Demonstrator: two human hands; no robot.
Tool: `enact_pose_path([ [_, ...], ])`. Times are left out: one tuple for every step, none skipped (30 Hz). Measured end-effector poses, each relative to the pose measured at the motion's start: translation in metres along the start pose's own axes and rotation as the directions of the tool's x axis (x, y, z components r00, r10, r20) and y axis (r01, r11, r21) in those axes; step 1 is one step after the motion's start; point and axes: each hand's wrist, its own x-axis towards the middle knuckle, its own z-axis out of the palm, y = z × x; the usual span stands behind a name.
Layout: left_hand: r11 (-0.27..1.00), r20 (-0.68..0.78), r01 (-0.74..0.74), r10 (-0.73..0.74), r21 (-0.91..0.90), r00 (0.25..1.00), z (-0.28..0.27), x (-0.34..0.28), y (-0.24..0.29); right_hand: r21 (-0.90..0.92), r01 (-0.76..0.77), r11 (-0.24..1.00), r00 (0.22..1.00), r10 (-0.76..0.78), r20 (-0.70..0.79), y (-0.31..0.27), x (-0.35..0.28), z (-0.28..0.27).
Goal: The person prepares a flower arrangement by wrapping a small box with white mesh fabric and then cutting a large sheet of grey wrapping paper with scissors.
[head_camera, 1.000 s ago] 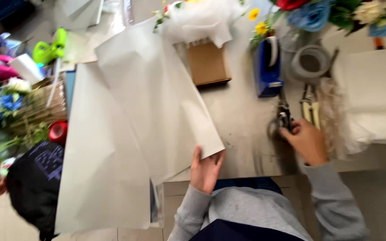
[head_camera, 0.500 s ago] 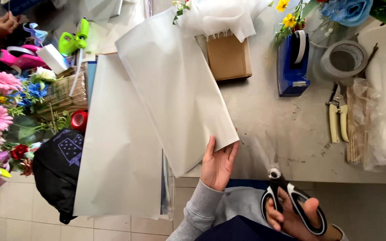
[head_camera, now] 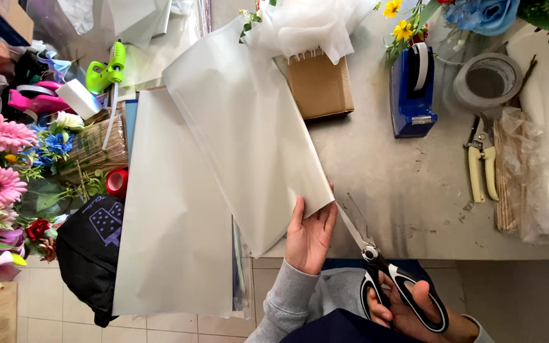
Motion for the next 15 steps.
enact_pose_path([
  [1.0, -0.001, 0.001, -0.001, -0.003, 1.0, 0.0, 0.0, 0.0, 0.005, 0.03, 1.0, 0.999, -0.03, 0.015, 0.002, 0.001, -0.002],
  [1.0, -0.001, 0.002, -0.002, -0.003, 1.0, -0.001, 0.001, 0.0, 0.005, 0.031, 1.0, 0.999, -0.031, 0.015, 0.001, 0.001, -0.002],
  [1.0, 0.011, 0.009, -0.009, -0.003, 1.0, -0.002, 0.001, 0.0, 0.004, 0.021, 1.0, 1.0, -0.021, 0.018, 0.001, 0.001, -0.002],
  [1.0, 0.022, 0.017, -0.016, -0.004, 1.0, -0.003, 0.002, 0.0, 0.004, 0.011, 1.0, 1.0, -0.011, 0.021, 0.0, 0.001, -0.002],
  [1.0, 0.022, 0.017, -0.017, -0.004, 1.0, -0.007, 0.005, 0.001, 0.004, 0.011, 1.0, 1.0, -0.011, 0.021, 0.001, 0.002, -0.002],
  [1.0, 0.052, 0.022, -0.022, -0.01, 0.998, -0.011, 0.008, 0.002, -0.001, 0.034, 0.999, 0.999, -0.034, 0.021, 0.001, 0.003, -0.003],
  [0.999, 0.082, 0.028, -0.027, -0.016, 0.996, -0.016, 0.01, 0.003, -0.006, 0.057, 0.998, 0.998, -0.057, 0.022, 0.002, 0.003, -0.003],
  [0.999, 0.078, 0.03, -0.029, -0.018, 0.997, -0.01, 0.007, 0.002, -0.004, 0.056, 0.998, 0.998, -0.056, 0.017, 0.0, 0.002, -0.001],
  [1.0, 0.031, 0.016, -0.016, 0.001, 0.999, -0.003, 0.004, 0.001, -0.013, 0.012, 1.0, 1.0, -0.012, 0.005, -0.002, 0.001, 0.0],
  [1.0, -0.014, 0.002, -0.001, 0.022, 1.0, 0.004, 0.001, 0.001, -0.021, -0.031, 0.999, 1.0, 0.031, -0.006, -0.004, 0.0, 0.001],
  [1.0, -0.016, 0.004, -0.003, 0.021, 1.0, 0.002, 0.001, 0.001, -0.02, -0.031, 0.999, 0.999, 0.031, -0.009, -0.002, 0.001, 0.0],
  [1.0, 0.001, 0.014, -0.014, 0.007, 1.0, 0.001, 0.002, 0.002, -0.022, -0.021, 1.0, 1.0, 0.021, -0.02, 0.0, 0.002, -0.002],
  [1.0, 0.018, 0.024, -0.024, -0.007, 1.0, 0.0, 0.003, 0.002, -0.025, -0.011, 1.0, 0.999, 0.011, -0.031, 0.003, 0.002, -0.004],
  [1.0, 0.017, 0.026, -0.026, -0.008, 1.0, -0.002, 0.004, 0.002, -0.024, -0.011, 1.0, 0.999, 0.01, -0.033, -0.003, 0.005, 0.006],
  [1.0, 0.016, 0.03, -0.03, 0.005, 0.999, -0.004, 0.005, 0.002, -0.021, 0.022, 1.0, 0.999, -0.023, -0.033, -0.008, 0.007, 0.015],
])
